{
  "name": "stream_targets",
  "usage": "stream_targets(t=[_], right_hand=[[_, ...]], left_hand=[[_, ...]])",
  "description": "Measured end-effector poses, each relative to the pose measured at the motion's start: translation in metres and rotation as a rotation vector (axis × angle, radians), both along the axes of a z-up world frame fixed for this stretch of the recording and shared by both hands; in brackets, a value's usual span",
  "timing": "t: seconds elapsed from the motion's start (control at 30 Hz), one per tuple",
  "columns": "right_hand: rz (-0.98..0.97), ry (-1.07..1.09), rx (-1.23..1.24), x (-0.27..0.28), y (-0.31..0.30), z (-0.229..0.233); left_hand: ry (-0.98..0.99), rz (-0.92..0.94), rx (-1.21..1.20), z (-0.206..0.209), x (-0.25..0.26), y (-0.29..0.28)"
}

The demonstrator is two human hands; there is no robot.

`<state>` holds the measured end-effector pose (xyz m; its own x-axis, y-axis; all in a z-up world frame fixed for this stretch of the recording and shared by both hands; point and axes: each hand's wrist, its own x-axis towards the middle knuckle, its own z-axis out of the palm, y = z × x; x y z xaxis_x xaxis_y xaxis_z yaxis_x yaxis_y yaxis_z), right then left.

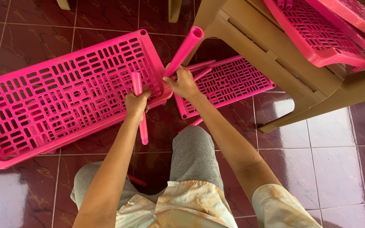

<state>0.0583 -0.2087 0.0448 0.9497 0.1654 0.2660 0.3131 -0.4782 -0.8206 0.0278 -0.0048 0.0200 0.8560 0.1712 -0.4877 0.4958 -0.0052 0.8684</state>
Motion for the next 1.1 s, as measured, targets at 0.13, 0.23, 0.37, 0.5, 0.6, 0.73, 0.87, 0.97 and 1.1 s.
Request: stream_targets(t=[0.13,0.23,0.37,0.5,0.6,0.73,0.87,0.97,1.1], right_hand=[[0.095,0.091,-0.193,0.007,-0.002,0.02],[0.118,0.134,-0.279,0.007,0.0,0.03],[0.104,0.149,-0.262,0.004,0.004,0.034],[0.028,0.145,-0.215,0.0,0.007,0.03],[-0.073,0.098,-0.206,-0.005,0.013,0.022],[-0.21,0.081,-0.294,-0.007,0.026,0.011],[-0.302,0.166,-0.366,-0.007,0.036,0.005],[-0.376,0.103,-0.374,-0.009,0.041,0.005],[-0.407,0.228,-0.265,-0.018,0.04,0.004]], left_hand=[[-0.003,0.018,-0.019,-0.002,-0.001,0.0],[-0.005,0.019,-0.015,-0.001,-0.002,0.0],[-0.005,0.026,-0.016,0.0,-0.001,-0.001],[-0.002,0.027,-0.018,0.0,-0.002,0.0],[0.008,0.03,-0.018,0.0,-0.003,0.0],[0.002,0.026,-0.047,-0.003,-0.001,0.002],[-0.021,0.017,-0.03,-0.009,-0.001,0.002],[-0.074,0.006,-0.084,-0.012,-0.007,0.005],[-0.104,-0.047,-0.144,-0.009,-0.017,0.016]])
